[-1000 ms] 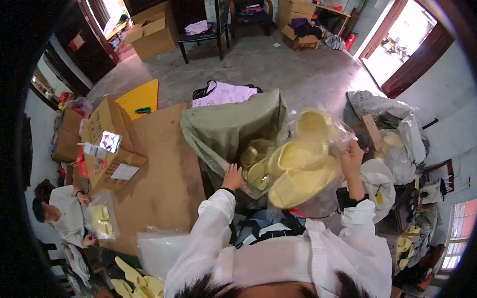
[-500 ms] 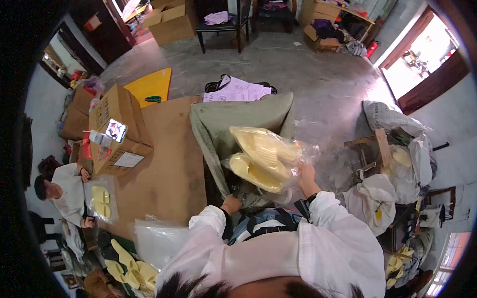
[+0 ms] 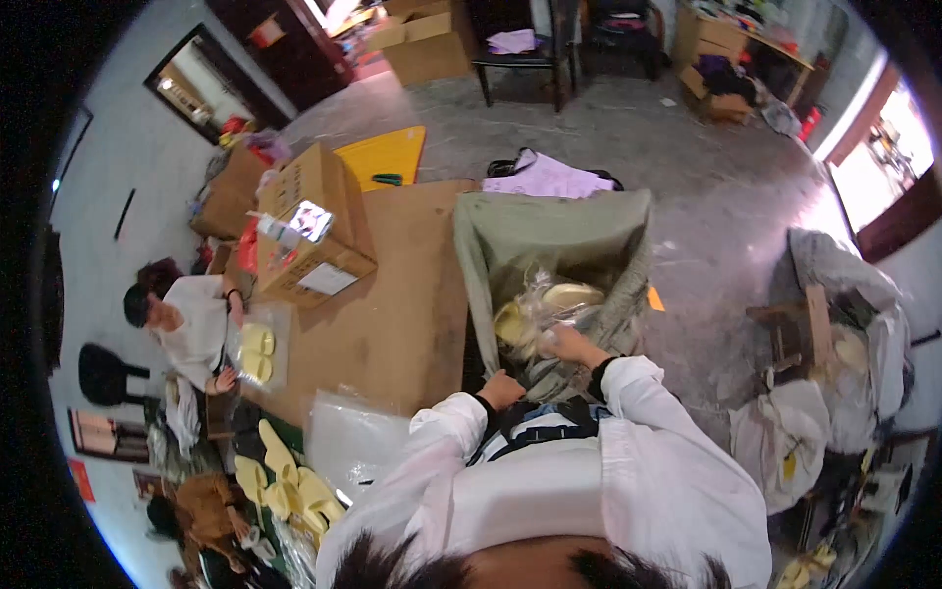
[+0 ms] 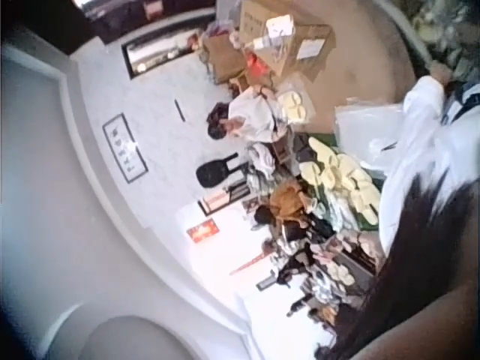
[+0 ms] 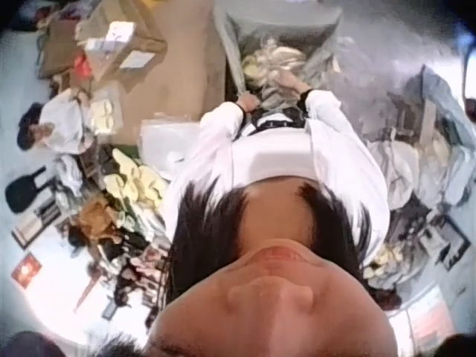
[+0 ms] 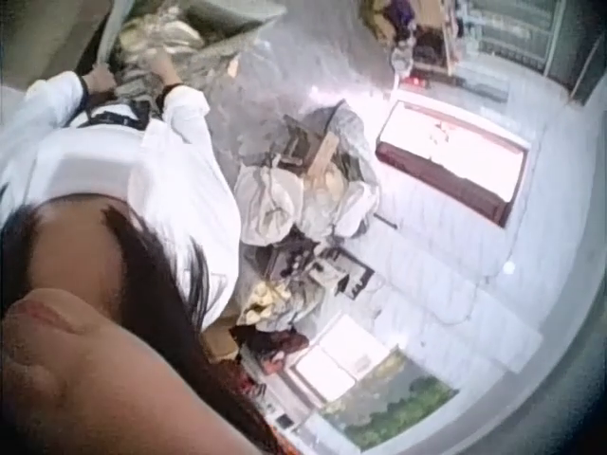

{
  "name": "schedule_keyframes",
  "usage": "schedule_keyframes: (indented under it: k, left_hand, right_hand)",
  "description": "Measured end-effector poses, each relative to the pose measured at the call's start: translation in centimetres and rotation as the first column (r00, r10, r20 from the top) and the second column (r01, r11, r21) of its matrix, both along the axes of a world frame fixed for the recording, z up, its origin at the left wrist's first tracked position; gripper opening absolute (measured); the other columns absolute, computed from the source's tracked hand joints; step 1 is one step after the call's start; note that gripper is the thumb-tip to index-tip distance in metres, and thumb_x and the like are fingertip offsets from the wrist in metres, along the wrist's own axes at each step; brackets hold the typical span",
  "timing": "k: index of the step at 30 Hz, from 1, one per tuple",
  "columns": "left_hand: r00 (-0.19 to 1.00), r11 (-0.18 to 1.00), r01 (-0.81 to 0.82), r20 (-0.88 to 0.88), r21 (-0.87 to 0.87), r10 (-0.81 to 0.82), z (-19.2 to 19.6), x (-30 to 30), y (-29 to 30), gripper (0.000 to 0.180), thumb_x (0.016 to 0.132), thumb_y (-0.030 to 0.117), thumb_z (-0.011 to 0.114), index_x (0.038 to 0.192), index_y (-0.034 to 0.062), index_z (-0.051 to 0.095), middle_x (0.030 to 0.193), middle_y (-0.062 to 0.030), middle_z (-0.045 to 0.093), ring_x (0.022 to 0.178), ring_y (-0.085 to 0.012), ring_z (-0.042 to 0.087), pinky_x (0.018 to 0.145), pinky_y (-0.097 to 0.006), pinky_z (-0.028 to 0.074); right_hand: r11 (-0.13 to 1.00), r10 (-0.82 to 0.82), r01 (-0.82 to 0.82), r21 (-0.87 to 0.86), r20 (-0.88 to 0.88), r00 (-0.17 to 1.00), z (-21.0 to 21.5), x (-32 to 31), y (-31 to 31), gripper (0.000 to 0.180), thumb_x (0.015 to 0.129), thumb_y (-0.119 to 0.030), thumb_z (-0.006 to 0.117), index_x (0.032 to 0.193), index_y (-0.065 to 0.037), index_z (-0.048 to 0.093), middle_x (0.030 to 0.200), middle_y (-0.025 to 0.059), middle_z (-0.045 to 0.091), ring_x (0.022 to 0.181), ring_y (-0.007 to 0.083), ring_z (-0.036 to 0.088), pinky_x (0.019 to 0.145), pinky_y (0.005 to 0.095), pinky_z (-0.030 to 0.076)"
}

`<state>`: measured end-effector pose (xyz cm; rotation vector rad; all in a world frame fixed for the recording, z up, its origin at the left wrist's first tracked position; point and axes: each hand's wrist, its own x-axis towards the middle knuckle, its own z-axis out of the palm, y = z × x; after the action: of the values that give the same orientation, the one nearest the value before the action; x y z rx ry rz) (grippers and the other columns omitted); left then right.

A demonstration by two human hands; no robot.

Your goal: The recorder is shown packing yellow and grey slippers into plastic bags at a table with others performing similar tasks.

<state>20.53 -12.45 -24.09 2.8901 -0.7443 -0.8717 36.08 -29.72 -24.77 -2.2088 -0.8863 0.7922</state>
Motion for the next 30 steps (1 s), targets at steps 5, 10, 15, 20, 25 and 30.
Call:
schedule_keyframes:
  k: [5, 10, 15, 20, 25, 30]
  left_hand:
    - [0.997, 0.993, -0.06, -0.042, 0.102, 0.065, -0.4, -0.4, 0.4, 0.014, 0.077, 0.017, 0.053, 0.082, 0.0158, 0.067, 0.084, -0.0024, 0.066, 0.085, -0.0228, 0.062, 0.081, -0.039, 0.041]
    - [0.99, 0.991, -0.119, 0.087, 0.053, 0.115, -2.0, -2.0, 0.6, 0.015, 0.076, 0.02, 0.053, 0.077, 0.0183, 0.068, 0.075, -0.0028, 0.066, 0.08, -0.0213, 0.062, 0.076, -0.036, 0.039]
    - [0.972, 0.981, -0.161, 0.191, 0.106, 0.139, -2.3, -2.1, -0.3, 0.017, 0.077, 0.021, 0.051, 0.073, 0.0183, 0.067, 0.072, -0.0002, 0.065, 0.078, -0.0186, 0.061, 0.078, -0.033, 0.037]
    - [0.902, 0.966, -0.197, 0.357, -0.165, 0.244, -1.5, -4.6, 0.8, 0.016, 0.073, 0.015, 0.053, 0.072, 0.0108, 0.068, 0.075, -0.0061, 0.066, 0.079, -0.0215, 0.062, 0.08, -0.037, 0.04]
    - [0.579, 0.818, -0.368, 0.579, -0.441, 0.573, 8.1, -4.6, 5.2, 0.014, 0.075, 0.016, 0.051, 0.084, 0.0122, 0.061, 0.084, -0.0092, 0.057, 0.083, -0.0264, 0.056, 0.077, -0.04, 0.041]
    - [-0.158, 0.092, -0.738, 0.304, -0.669, 0.94, 9.4, -17.0, 11.9, 0.034, 0.075, 0.01, 0.053, 0.109, 0.0113, 0.056, 0.103, -0.0161, 0.054, 0.094, -0.0345, 0.052, 0.079, -0.044, 0.042]
  right_hand:
    - [0.724, 0.447, -0.602, -0.338, -0.435, 0.781, -6.4, -1.4, -3.5, 0.063, 0.073, -0.054, 0.059, 0.115, -0.006, 0.055, 0.114, 0.0158, 0.057, 0.106, 0.0325, 0.053, 0.085, 0.0415, 0.041]
    - [0.743, 0.469, -0.576, -0.34, -0.35, 0.811, -1.8, -1.8, -3.3, 0.072, 0.075, -0.045, 0.059, 0.132, -0.008, 0.037, 0.128, 0.0159, 0.047, 0.115, 0.028, 0.046, 0.095, 0.0346, 0.035]
    - [0.78, 0.538, -0.605, -0.16, -0.322, 0.779, -6.1, -0.4, -5.6, 0.059, 0.071, -0.031, 0.063, 0.125, -0.013, 0.048, 0.116, 0.0097, 0.057, 0.104, 0.0226, 0.053, 0.087, 0.0321, 0.04]
    - [0.729, 0.593, -0.636, -0.253, -0.232, 0.771, 3.2, -2.8, -0.1, 0.021, 0.07, -0.017, 0.06, 0.087, -0.008, 0.068, 0.086, 0.0052, 0.066, 0.081, 0.0174, 0.062, 0.071, 0.03, 0.046]
    - [0.035, 0.504, -0.881, -0.472, -0.753, 0.424, -5.5, 1.4, 6.1, 0.03, 0.083, -0.037, 0.054, 0.093, -0.013, 0.068, 0.091, 0.0023, 0.066, 0.078, 0.0188, 0.057, 0.07, 0.0375, 0.045]
    - [0.214, 0.619, -0.832, -0.512, -0.588, 0.521, 7.7, -9.3, 19.6, 0.025, 0.084, -0.03, 0.052, 0.088, -0.01, 0.067, 0.076, 0.003, 0.064, 0.064, 0.0126, 0.058, 0.054, 0.028, 0.045]
